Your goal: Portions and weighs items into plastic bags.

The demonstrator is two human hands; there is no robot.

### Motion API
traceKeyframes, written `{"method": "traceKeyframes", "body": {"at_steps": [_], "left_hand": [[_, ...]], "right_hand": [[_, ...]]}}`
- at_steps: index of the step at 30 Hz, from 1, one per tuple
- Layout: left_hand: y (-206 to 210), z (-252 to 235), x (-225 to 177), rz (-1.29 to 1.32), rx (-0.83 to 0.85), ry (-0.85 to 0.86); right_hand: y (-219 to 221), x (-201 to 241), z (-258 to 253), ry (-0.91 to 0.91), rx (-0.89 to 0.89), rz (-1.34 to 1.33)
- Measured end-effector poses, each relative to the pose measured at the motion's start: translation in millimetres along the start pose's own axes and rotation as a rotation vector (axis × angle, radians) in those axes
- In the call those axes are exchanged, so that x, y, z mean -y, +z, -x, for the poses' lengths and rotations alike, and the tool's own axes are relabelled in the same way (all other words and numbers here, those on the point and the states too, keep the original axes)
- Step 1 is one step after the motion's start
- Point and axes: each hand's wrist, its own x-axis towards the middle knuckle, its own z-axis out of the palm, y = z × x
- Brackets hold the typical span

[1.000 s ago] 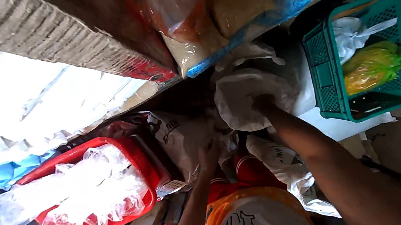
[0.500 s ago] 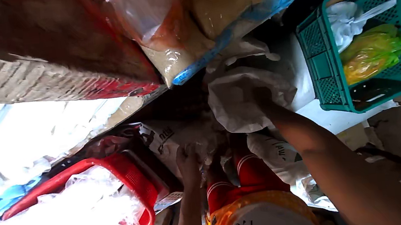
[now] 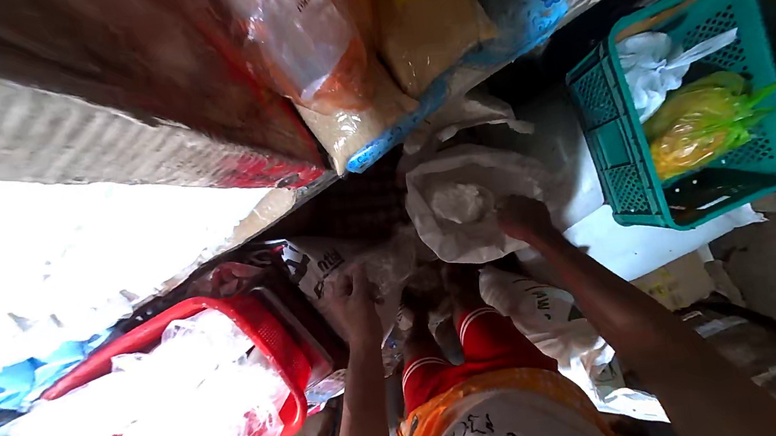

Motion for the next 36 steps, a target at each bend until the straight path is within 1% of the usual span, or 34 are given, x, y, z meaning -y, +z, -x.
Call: {"method": "traceKeyframes", "body": {"at_steps": [2, 3, 5, 8, 11, 12, 14, 17, 20, 23, 25, 27, 31, 33, 36], "left_hand": [[7.9, -8.0, -15.5, -0.057, 0.058, 0.044], [15.6, -9.0, -19.5, -0.093, 0.086, 0.049], [24.4, -2.4, -24.2, -0.169, 0.159, 0.049], [44.4, -22.3, -49.9, -0.181, 0.226, 0.166], [62.4, -24.8, -51.9, -0.29, 0.292, 0.206], [66.5, -21.9, -47.8, -0.342, 0.311, 0.199], [87.3, -39.9, -50.7, -0.427, 0.29, 0.198], [109.6, -51.9, -42.3, -0.524, 0.301, 0.114], [130.8, -62.7, -38.8, -0.579, 0.371, 0.017], [147.6, -67.1, -31.8, -0.581, 0.448, 0.027], [158.5, -64.3, -31.8, -0.599, 0.503, 0.079], [166.6, -56.9, -36.7, -0.628, 0.562, 0.153], [180.2, -48.3, -30.6, -0.704, 0.629, 0.326], [185.1, -45.8, -26.0, -0.733, 0.64, 0.353], [192.6, -42.7, -17.4, -0.679, 0.672, 0.347]], "right_hand": [[-6.2, -12.0, 3.8, -0.015, -0.045, -0.036], [-4.9, -18.0, 0.0, -0.021, -0.054, -0.05], [5.3, -26.7, 11.7, -0.025, -0.048, -0.052], [-6.0, -27.0, 29.9, -0.013, -0.117, -0.122], [1.8, -41.5, 36.7, -0.001, -0.114, -0.151], [11.5, -45.0, 40.1, -0.003, -0.123, -0.165], [3.0, -41.9, 46.6, 0.006, -0.123, -0.244], [-2.2, -55.7, 81.9, 0.01, -0.143, -0.326], [-13.3, -65.0, 108.5, -0.031, -0.186, -0.363], [-24.9, -65.1, 134.8, -0.08, -0.239, -0.441], [-38.2, -57.7, 147.9, -0.094, -0.247, -0.399], [-55.3, -40.2, 158.9, -0.051, -0.21, -0.321], [-67.9, -15.0, 156.9, 0.004, -0.175, -0.211], [-71.3, -3.7, 156.3, 0.042, -0.189, -0.108], [-83.9, 24.7, 160.5, 0.124, -0.15, 0.062]]}}
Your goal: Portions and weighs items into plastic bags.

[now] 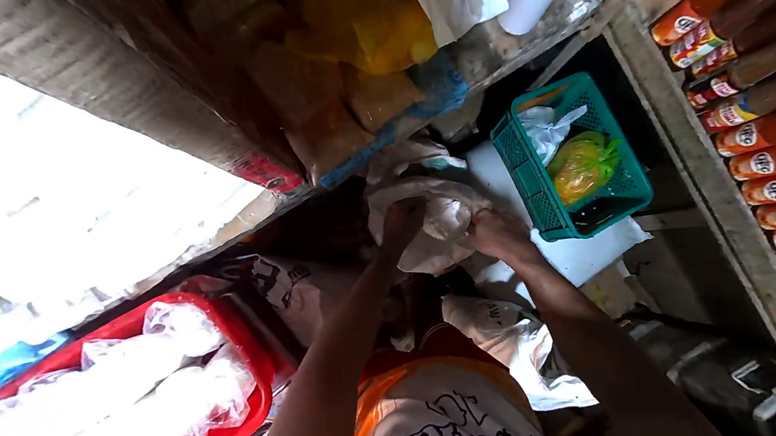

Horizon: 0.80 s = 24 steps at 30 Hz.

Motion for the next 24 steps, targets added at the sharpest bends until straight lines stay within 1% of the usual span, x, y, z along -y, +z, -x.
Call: {"method": "traceKeyframes", "body": {"at_steps": [4, 6, 8, 11, 16, 19, 22, 24], "left_hand": [[10.0, -2.1, 0.6, 0.049, 0.036, -0.03], [14.7, -5.0, 4.3, 0.058, 0.044, -0.05], [18.4, -8.4, 8.2, 0.059, 0.043, -0.073], [17.3, -13.4, 8.3, 0.039, 0.049, -0.109], [16.6, -17.9, 11.0, 0.014, 0.069, -0.082], [22.3, -19.6, 15.9, 0.018, 0.043, -0.033], [29.3, -17.4, 19.1, 0.043, -0.045, 0.027], [34.3, -14.5, 19.5, 0.047, -0.115, 0.069]], "right_hand": [[-9.7, 34.3, 8.5, 0.066, 0.065, 0.163], [-9.8, 45.3, 13.3, 0.042, 0.068, 0.237], [-3.1, 50.1, 13.5, -0.002, 0.036, 0.296], [2.2, 58.2, 13.9, -0.022, 0.021, 0.337], [10.1, 64.9, 16.2, -0.037, -0.004, 0.427], [9.9, 71.0, 15.2, -0.042, 0.005, 0.501], [13.2, 73.6, 13.3, -0.08, -0.013, 0.572], [11.9, 74.0, 12.5, -0.089, -0.014, 0.574]]}}
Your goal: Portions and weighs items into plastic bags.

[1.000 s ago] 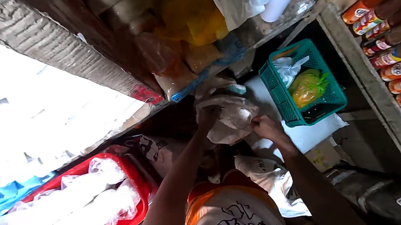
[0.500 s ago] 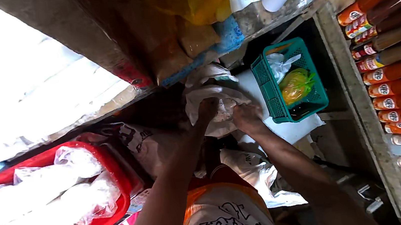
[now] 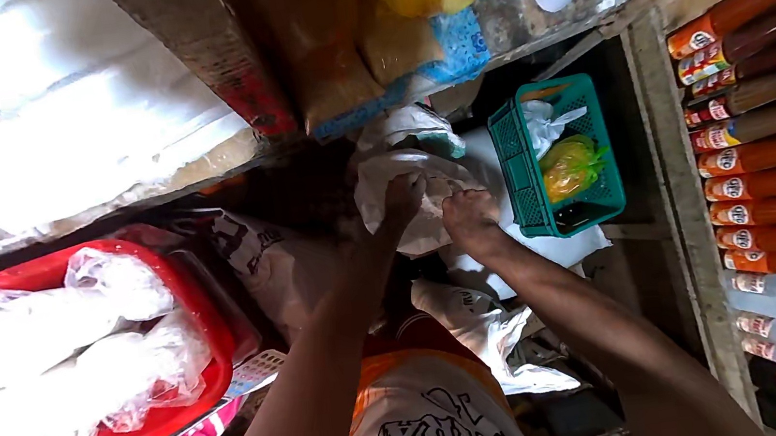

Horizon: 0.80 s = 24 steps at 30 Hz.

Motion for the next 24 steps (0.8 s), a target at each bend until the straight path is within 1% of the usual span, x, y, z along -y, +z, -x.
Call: {"method": "traceKeyframes", "body": {"at_steps": [3, 6, 10, 13, 16, 18, 21, 24], "left_hand": [[8.9, 9.1, -2.8, -0.026, -0.08, 0.051], [15.8, 13.9, -2.0, 0.027, -0.152, 0.046], [23.1, 14.4, 4.5, 0.055, -0.151, 0.022], [24.2, 9.9, 5.3, 0.094, -0.146, -0.02], [24.5, 8.5, 3.6, 0.158, -0.095, -0.103], [26.8, 9.2, 3.1, 0.161, -0.086, -0.111], [30.6, 16.7, -0.4, 0.089, -0.085, -0.015], [40.6, 21.4, 1.0, 0.056, -0.174, 0.089]], "right_hand": [[-12.4, -11.3, -2.7, 0.042, 0.028, -0.107], [-22.4, -26.9, -12.0, 0.091, 0.051, -0.195], [-23.0, -38.4, -18.4, 0.109, 0.112, -0.228], [-16.2, -29.1, -8.2, 0.104, 0.089, -0.202], [-1.5, -8.3, 2.7, 0.073, 0.039, -0.101], [-1.0, -3.0, 5.0, 0.051, 0.042, -0.03], [-9.4, -9.6, 3.1, 0.015, 0.067, -0.073], [-10.2, -23.4, -10.1, 0.037, 0.05, -0.16]]}}
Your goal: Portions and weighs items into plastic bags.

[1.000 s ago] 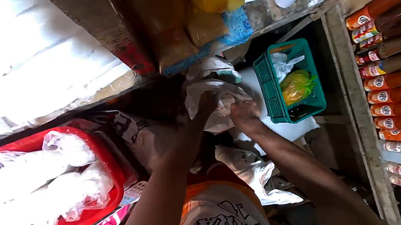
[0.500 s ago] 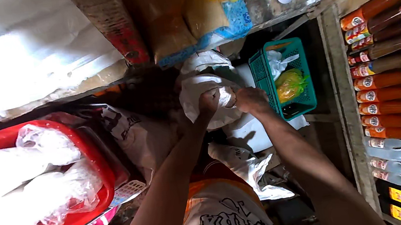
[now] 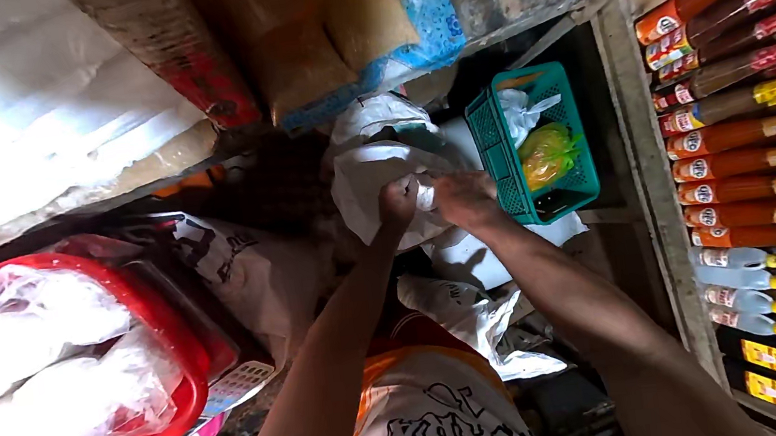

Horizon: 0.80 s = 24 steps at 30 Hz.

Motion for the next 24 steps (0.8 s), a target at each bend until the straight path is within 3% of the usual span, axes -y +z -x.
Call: {"method": "traceKeyframes", "body": {"at_steps": [6, 15, 24], "left_hand": [[-2.9, -0.3, 1.6, -0.095, 0.023, 0.022], [4.5, -1.2, 14.1, 0.011, 0.035, -0.084], [5.2, -5.0, 9.7, -0.041, 0.056, 0.044]], "right_hand": [[-16.1, -15.4, -4.2, 0.1, 0.125, -0.131], [-3.2, 8.2, 17.9, 0.05, 0.024, 0.024], [-17.8, -5.1, 10.1, 0.065, 0.072, -0.03]]}}
